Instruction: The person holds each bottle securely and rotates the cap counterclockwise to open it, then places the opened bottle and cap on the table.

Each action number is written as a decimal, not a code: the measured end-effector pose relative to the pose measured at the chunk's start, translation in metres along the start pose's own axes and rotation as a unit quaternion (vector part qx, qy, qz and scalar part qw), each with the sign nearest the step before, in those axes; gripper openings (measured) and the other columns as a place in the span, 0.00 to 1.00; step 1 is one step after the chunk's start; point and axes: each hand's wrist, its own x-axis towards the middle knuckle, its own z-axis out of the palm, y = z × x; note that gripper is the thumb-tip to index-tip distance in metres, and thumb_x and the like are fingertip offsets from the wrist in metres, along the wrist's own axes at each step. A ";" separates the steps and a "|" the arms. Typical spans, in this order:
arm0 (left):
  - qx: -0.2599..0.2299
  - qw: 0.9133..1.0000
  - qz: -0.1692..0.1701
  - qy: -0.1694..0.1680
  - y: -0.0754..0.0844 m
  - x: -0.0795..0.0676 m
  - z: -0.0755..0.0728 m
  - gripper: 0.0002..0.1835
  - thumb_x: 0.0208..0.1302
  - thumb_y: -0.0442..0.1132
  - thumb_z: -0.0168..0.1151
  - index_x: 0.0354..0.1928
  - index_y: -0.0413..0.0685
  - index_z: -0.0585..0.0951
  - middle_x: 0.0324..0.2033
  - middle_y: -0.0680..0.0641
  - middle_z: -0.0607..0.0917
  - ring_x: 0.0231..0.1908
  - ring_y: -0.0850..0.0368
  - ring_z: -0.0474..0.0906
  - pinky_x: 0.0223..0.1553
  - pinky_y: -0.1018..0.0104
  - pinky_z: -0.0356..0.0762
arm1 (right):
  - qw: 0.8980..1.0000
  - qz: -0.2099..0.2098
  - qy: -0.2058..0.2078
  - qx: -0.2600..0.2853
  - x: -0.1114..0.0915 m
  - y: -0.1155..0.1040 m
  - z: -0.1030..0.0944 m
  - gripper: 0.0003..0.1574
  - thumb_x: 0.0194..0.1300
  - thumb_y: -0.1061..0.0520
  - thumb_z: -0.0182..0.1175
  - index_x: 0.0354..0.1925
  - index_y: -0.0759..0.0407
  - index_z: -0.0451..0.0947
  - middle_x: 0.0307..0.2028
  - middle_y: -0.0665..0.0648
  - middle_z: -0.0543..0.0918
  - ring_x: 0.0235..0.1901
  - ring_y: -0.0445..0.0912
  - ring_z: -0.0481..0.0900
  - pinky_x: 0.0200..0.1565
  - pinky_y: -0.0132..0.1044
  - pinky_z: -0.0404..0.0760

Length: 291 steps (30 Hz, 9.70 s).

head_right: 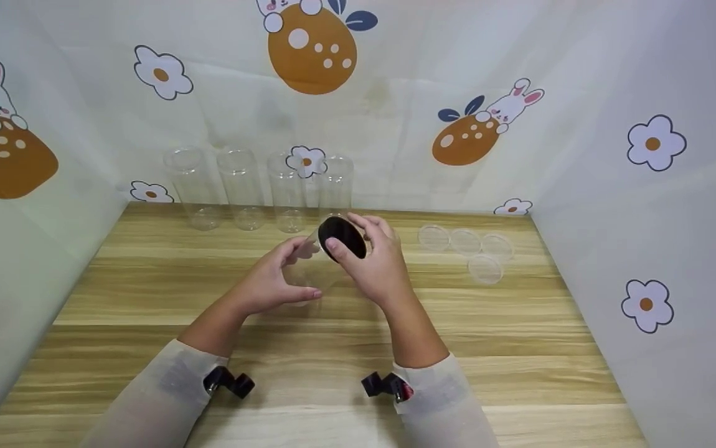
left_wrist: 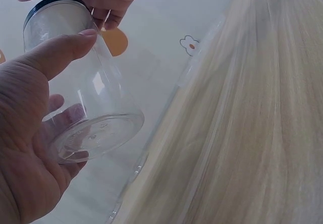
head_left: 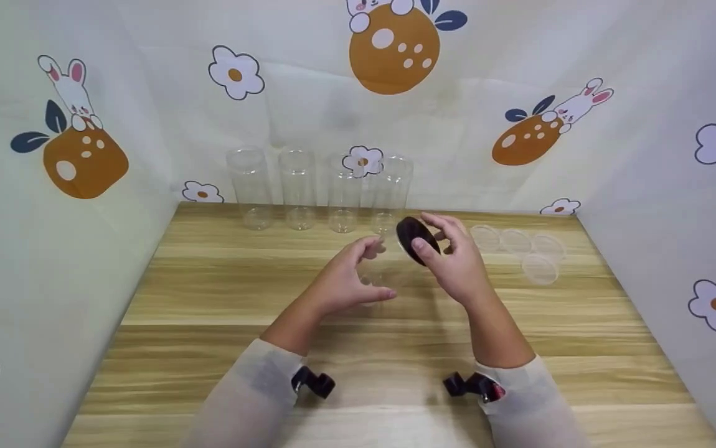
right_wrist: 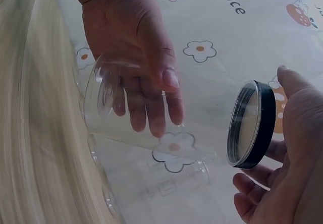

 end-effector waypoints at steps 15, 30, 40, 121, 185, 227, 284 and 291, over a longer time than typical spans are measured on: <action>0.009 1.000 0.001 0.002 0.000 0.000 0.000 0.58 0.48 0.62 0.86 0.80 0.56 0.66 0.70 0.53 0.80 0.72 0.50 0.73 0.77 0.45 0.71 | 0.997 -0.053 -0.032 0.036 -0.002 0.002 -0.001 0.30 0.72 0.56 0.65 0.71 0.52 0.80 0.74 0.56 0.77 0.67 0.51 0.73 0.56 0.42 0.72; -0.039 0.999 -0.007 -0.008 0.001 -0.001 -0.001 0.58 0.49 0.59 0.87 0.80 0.58 0.66 0.72 0.50 0.78 0.73 0.49 0.71 0.64 0.43 0.85 | 0.994 -0.062 -0.050 0.081 -0.002 -0.002 -0.001 0.38 0.67 0.65 0.54 0.75 0.58 0.74 0.79 0.60 0.68 0.77 0.54 0.66 0.68 0.40 0.69; -0.028 0.999 -0.011 -0.011 0.001 -0.001 0.000 0.60 0.48 0.60 0.87 0.81 0.55 0.65 0.72 0.54 0.78 0.73 0.50 0.71 0.66 0.42 0.83 | 0.998 0.028 -0.015 -0.054 0.001 0.001 -0.001 0.38 0.75 0.35 0.63 0.74 0.50 0.75 0.66 0.55 0.78 0.52 0.51 0.74 0.47 0.43 0.75; -0.014 1.000 -0.004 -0.009 0.000 -0.001 0.000 0.57 0.47 0.61 0.87 0.79 0.59 0.67 0.71 0.52 0.79 0.72 0.52 0.72 0.74 0.41 0.74 | 0.996 0.044 -0.021 -0.074 -0.001 -0.003 0.000 0.46 0.67 0.32 0.70 0.76 0.47 0.74 0.68 0.56 0.79 0.56 0.53 0.75 0.54 0.47 0.78; -0.027 0.999 0.008 -0.021 0.003 -0.002 0.000 0.55 0.49 0.56 0.87 0.78 0.57 0.69 0.69 0.55 0.80 0.72 0.52 0.73 0.80 0.52 0.67 | 0.999 -0.029 -0.026 0.031 -0.004 0.001 -0.002 0.38 0.65 0.51 0.74 0.71 0.49 0.79 0.69 0.56 0.81 0.61 0.51 0.75 0.59 0.44 0.72; -0.050 0.989 -0.091 0.107 -0.009 0.030 0.044 0.53 0.55 0.55 0.81 0.79 0.57 0.63 0.75 0.47 0.71 0.77 0.47 0.68 0.78 0.40 0.67 | 0.992 0.120 0.039 0.017 -0.024 0.094 -0.099 0.57 0.64 0.50 0.78 0.82 0.51 0.61 0.70 0.60 0.75 0.62 0.44 0.77 0.60 0.31 0.76; -0.026 0.981 -0.151 0.120 -0.035 0.167 0.107 0.45 0.80 0.34 0.54 0.87 0.45 0.40 0.85 0.35 0.56 0.84 0.43 0.54 0.86 0.55 0.51 | 0.963 0.170 -0.085 -0.192 0.000 0.181 -0.101 0.49 0.75 0.52 0.65 0.82 0.70 0.56 0.81 0.75 0.60 0.82 0.70 0.55 0.83 0.64 0.54; -0.038 0.983 -0.150 0.099 -0.033 0.142 0.114 0.44 0.83 0.41 0.54 0.87 0.43 0.39 0.86 0.35 0.50 0.85 0.40 0.49 0.87 0.51 0.48 | 0.970 0.162 -0.022 -0.179 0.000 0.176 -0.102 0.45 0.76 0.48 0.64 0.79 0.69 0.62 0.79 0.75 0.63 0.82 0.69 0.57 0.83 0.63 0.55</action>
